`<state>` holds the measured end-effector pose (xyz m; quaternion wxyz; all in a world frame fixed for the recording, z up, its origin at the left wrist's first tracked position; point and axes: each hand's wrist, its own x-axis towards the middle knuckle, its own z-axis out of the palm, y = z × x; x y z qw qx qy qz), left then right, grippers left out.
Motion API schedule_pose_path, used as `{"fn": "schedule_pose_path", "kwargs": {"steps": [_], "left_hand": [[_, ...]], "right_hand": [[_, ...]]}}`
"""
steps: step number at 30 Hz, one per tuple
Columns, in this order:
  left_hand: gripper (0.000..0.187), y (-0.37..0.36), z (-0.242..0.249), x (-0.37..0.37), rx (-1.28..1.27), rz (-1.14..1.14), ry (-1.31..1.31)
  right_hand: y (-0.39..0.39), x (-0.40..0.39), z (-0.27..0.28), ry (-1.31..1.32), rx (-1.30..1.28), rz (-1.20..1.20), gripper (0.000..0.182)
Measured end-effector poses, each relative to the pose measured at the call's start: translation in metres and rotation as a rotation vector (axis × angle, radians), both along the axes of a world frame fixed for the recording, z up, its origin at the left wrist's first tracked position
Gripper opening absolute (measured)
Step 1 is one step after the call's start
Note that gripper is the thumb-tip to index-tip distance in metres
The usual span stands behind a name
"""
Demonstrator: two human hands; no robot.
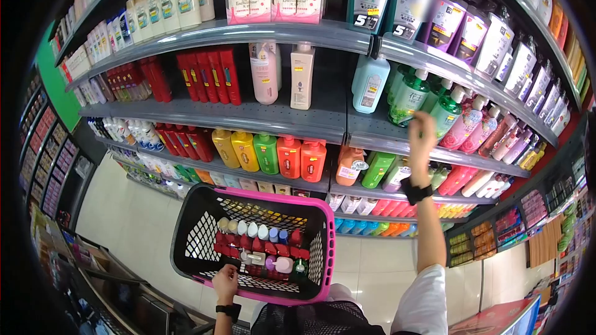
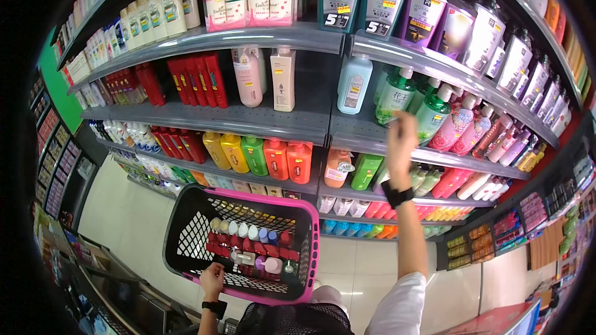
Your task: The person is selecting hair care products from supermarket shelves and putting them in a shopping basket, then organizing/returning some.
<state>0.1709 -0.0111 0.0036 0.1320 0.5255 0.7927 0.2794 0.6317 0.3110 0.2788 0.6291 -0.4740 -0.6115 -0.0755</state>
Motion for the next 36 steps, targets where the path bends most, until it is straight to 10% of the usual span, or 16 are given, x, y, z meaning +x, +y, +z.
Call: {"fn": "schedule_pose_path", "kwargs": {"steps": [20,36], "left_hand": [[0.006,-0.016,-0.028,0.028,0.264,0.247,0.107],[0.002,-0.016,-0.008,0.037,0.325,0.279,0.126]], "right_hand": [[0.057,0.123,0.077,-0.814,-0.153,-0.857,0.041],[0.007,0.159,0.086,-0.655,-0.207,-0.221,0.032]]}}
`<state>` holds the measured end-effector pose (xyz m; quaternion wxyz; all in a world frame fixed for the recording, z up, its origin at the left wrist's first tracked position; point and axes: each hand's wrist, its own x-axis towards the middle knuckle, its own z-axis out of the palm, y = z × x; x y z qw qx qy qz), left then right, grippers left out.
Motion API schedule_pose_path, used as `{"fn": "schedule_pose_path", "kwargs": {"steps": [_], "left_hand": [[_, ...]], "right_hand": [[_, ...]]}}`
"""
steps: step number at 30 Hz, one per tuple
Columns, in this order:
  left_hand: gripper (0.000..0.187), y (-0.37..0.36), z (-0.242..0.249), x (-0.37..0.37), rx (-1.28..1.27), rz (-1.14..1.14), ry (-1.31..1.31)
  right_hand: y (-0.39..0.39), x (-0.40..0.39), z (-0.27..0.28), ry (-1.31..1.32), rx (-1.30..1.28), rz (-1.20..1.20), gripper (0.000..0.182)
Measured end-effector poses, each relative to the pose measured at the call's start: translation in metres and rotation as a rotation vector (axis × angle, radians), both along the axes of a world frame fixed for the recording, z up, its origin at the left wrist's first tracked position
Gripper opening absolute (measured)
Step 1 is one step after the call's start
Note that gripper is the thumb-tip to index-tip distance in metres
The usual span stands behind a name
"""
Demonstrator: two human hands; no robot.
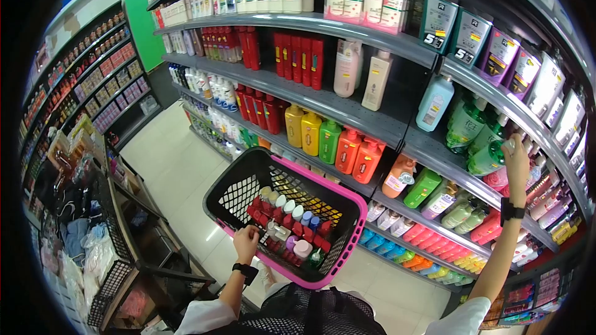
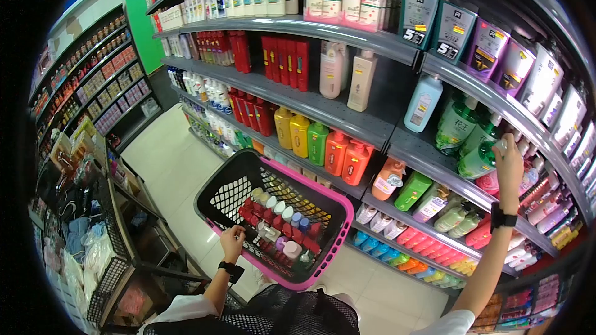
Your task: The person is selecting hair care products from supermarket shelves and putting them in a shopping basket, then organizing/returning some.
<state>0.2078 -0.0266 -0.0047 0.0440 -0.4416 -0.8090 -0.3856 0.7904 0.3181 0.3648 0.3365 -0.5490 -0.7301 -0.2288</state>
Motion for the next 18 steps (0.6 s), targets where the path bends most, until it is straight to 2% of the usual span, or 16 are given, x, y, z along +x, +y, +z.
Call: {"fn": "schedule_pose_path", "kwargs": {"steps": [5,8,10,11,12,14,18], "left_hand": [[0.003,-0.001,0.003,0.001,-0.003,-0.024,0.006],[0.004,-0.001,0.003,0.001,-0.002,-0.017,-0.002],[0.004,-0.001,-0.001,-0.001,-0.01,-0.011,0.005],[0.004,-0.001,-0.002,-0.002,-0.017,-0.015,0.016],[0.004,-0.002,0.0,-0.001,0.007,-0.016,0.012],[0.004,-0.002,0.003,0.001,0.012,-0.023,0.004],[0.004,-0.002,0.002,-0.001,-0.015,-0.017,-0.014]], "right_hand": [[-0.012,0.017,-0.009,0.098,-0.109,0.119,0.031],[-0.02,0.017,-0.026,0.192,-0.043,0.159,0.028],[-0.039,-0.006,-0.034,0.173,0.073,0.156,0.028],[-0.053,-0.024,-0.039,0.251,0.072,0.193,0.03],[-0.06,-0.031,-0.043,0.245,0.063,0.201,0.03],[-0.066,-0.043,-0.049,0.141,0.257,0.229,0.03],[-0.095,-0.063,-0.039,0.403,0.081,0.323,0.027]]}}
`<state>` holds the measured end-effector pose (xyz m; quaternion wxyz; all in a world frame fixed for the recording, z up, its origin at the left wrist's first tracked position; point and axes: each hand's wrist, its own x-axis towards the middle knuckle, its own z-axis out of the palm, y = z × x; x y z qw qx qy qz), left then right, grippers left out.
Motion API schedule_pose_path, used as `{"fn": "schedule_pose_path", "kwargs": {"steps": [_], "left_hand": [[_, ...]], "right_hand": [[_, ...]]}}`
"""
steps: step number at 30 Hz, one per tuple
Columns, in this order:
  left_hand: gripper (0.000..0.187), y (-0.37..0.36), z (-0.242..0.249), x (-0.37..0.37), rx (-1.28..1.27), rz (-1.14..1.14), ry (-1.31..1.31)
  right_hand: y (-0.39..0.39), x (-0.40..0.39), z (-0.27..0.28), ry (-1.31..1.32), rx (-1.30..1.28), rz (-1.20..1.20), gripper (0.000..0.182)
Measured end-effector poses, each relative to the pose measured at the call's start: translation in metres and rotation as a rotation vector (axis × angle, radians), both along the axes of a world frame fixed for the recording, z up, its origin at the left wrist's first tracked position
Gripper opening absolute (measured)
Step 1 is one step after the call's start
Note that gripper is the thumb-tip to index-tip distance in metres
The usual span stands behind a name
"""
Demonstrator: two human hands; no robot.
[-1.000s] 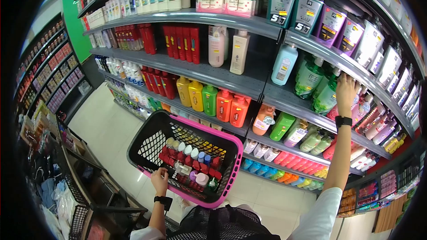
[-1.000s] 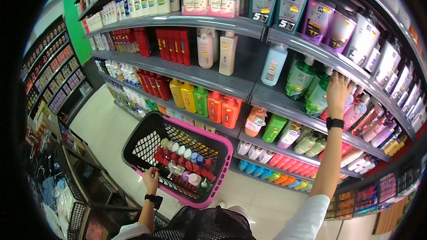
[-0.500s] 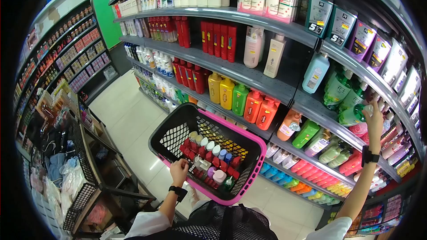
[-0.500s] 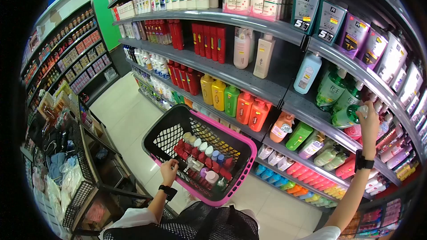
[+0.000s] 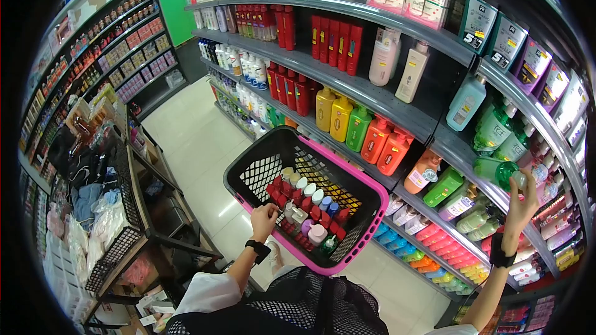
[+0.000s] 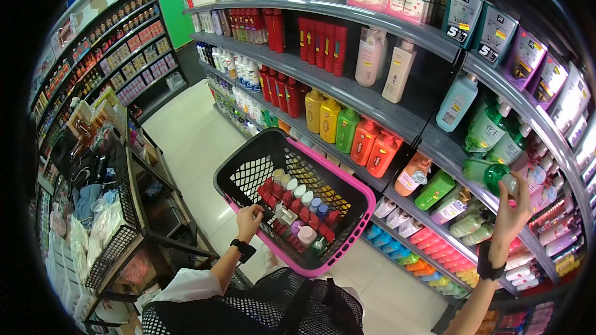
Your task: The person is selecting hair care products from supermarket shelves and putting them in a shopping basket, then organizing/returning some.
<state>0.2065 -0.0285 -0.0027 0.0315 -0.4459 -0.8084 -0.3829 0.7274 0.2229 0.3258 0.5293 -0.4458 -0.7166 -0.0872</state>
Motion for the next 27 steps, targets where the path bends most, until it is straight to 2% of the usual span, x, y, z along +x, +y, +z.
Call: {"fn": "schedule_pose_path", "kwargs": {"steps": [2,6,9,10,11,12,13,16,19,27], "left_hand": [[0.003,0.0,-0.001,0.001,-0.018,0.006,0.034],[0.003,-0.001,-0.003,0.0,-0.01,-0.003,0.0],[0.003,-0.002,-0.005,-0.001,-0.006,-0.001,0.013],[0.003,-0.003,-0.005,-0.001,0.001,-0.014,0.028],[0.004,-0.003,-0.005,-0.002,-0.033,-0.012,0.029],[0.004,-0.003,-0.003,-0.001,-0.046,-0.013,0.03],[0.005,-0.003,-0.003,0.0,-0.049,-0.016,0.029],[0.006,-0.005,-0.003,-0.002,-0.077,-0.036,0.015],[0.005,-0.008,-0.005,-0.002,-0.082,-0.044,0.013],[0.006,-0.011,0.0,-0.014,-0.181,-0.17,-0.024]], "right_hand": [[-0.018,-0.019,0.006,0.076,-0.056,0.05,0.026],[-0.063,-0.071,-0.001,0.254,-0.501,0.392,0.025],[-0.101,-0.112,-0.009,-0.056,-0.58,0.49,0.023],[-0.11,-0.122,-0.017,-0.078,-0.712,0.527,0.025],[-0.118,-0.135,-0.022,-0.182,-0.665,0.591,0.027],[-0.125,-0.145,-0.032,-0.179,-0.691,0.661,0.028],[-0.13,-0.156,-0.03,-0.246,-0.805,0.724,0.028],[-0.14,-0.188,-0.049,-0.335,-0.749,0.926,0.03],[-0.144,-0.217,-0.076,-0.393,-0.702,1.026,0.029],[-0.15,-0.28,-0.129,-0.486,-0.793,1.015,0.027]]}}
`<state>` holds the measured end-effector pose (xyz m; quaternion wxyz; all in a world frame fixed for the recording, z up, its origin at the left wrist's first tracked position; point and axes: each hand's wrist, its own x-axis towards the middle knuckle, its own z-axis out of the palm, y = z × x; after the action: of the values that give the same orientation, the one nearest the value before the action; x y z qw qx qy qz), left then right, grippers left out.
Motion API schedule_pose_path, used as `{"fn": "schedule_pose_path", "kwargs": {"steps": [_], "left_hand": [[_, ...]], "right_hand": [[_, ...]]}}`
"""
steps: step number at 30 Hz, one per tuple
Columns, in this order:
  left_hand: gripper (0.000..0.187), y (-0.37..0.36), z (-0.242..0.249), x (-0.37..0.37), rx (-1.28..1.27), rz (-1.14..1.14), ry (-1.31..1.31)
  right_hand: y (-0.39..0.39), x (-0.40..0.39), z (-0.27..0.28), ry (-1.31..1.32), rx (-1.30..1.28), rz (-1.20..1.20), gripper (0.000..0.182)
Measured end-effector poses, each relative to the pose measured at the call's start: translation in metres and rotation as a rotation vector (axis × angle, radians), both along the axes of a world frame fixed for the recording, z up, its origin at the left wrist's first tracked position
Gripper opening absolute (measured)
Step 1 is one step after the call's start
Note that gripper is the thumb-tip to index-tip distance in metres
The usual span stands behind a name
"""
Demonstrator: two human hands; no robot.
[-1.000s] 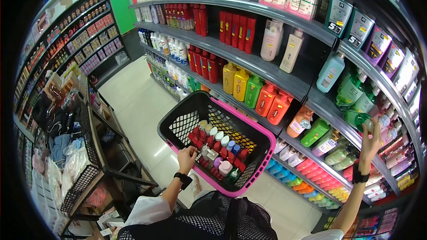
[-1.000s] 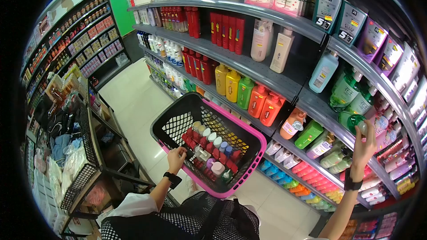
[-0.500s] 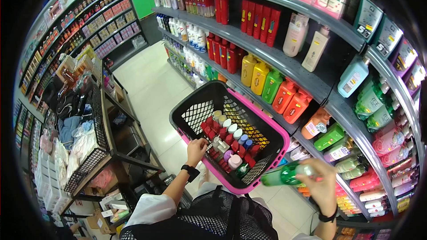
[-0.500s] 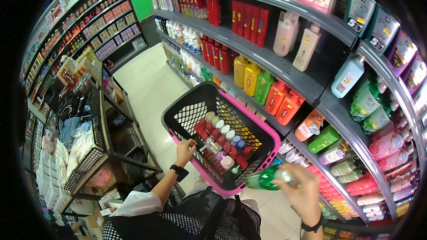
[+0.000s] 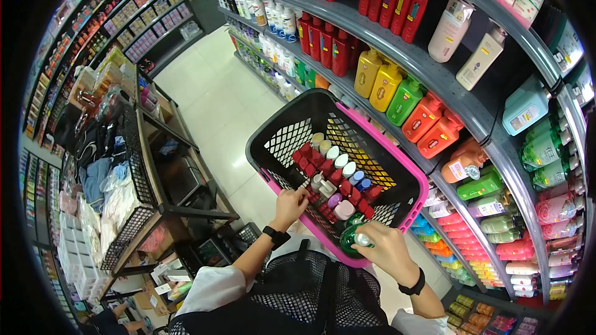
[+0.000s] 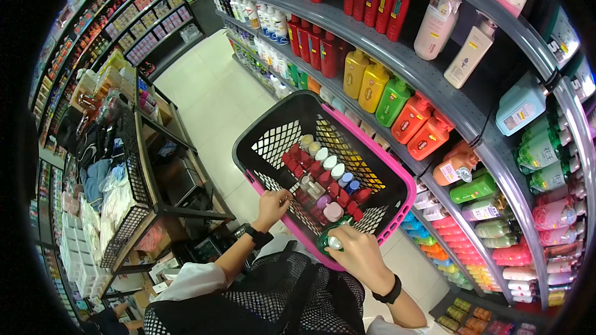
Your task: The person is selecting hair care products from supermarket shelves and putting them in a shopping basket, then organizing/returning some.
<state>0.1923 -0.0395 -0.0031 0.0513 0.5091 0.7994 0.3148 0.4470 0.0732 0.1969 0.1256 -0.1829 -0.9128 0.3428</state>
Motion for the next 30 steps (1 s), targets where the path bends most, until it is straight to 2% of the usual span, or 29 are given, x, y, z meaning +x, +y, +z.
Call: {"fn": "schedule_pose_path", "kwargs": {"steps": [2,5,6,7,9,11,13,16,17,19,21,23,25,27,30], "left_hand": [[0.01,0.0,0.011,-0.011,-0.104,-0.114,-0.009],[0.017,-0.006,0.029,-0.047,-0.027,-0.232,-0.081],[0.022,-0.008,0.023,-0.066,0.028,-0.193,-0.062],[0.019,-0.008,0.023,-0.085,0.094,-0.181,-0.05],[0.018,-0.007,0.025,-0.124,0.077,-0.099,-0.119],[0.017,0.002,0.028,-0.158,0.175,-0.084,0.012],[0.015,0.012,0.028,-0.182,0.198,-0.028,0.028],[0.014,0.032,0.021,-0.19,0.177,0.07,0.008],[0.014,0.035,0.015,-0.191,0.184,0.052,-0.005],[0.012,0.041,0.012,-0.189,0.115,0.048,0.169],[0.012,0.039,0.008,-0.191,0.114,0.029,0.153],[0.009,0.036,0.008,-0.192,0.125,0.019,0.109],[0.009,0.037,0.005,-0.194,0.132,-0.014,0.081],[0.011,0.036,0.009,-0.195,0.108,-0.038,0.115],[0.011,0.035,0.017,-0.192,0.068,-0.054,0.134]], "right_hand": [[0.0,-0.012,-0.015,-0.037,-0.03,-0.077,0.026],[-0.002,-0.03,-0.03,-0.094,-0.124,-0.144,0.025],[-0.005,-0.036,-0.035,-0.098,-0.128,-0.167,0.025],[-0.008,-0.042,-0.04,-0.104,-0.116,-0.18,0.025],[-0.013,-0.055,-0.044,-0.116,-0.105,-0.216,0.026],[-0.014,-0.071,-0.045,-0.178,-0.056,-0.237,0.028],[-0.013,-0.087,-0.05,-0.23,-0.045,-0.266,0.03],[-0.014,-0.111,-0.064,-0.15,-0.043,-0.313,0.027],[-0.015,-0.119,-0.068,-0.159,-0.036,-0.333,0.027],[-0.014,-0.138,-0.076,-0.142,-0.083,-0.382,0.025],[-0.014,-0.161,-0.085,-0.136,-0.093,-0.443,0.022],[-0.015,-0.182,-0.102,-0.011,-0.135,-0.48,0.021],[-0.015,-0.203,-0.125,0.033,-0.072,-0.425,0.026],[-0.018,-0.221,-0.134,-0.003,-0.229,-0.455,0.03],[-0.013,-0.247,-0.148,0.085,-0.221,-0.429,0.028]]}}
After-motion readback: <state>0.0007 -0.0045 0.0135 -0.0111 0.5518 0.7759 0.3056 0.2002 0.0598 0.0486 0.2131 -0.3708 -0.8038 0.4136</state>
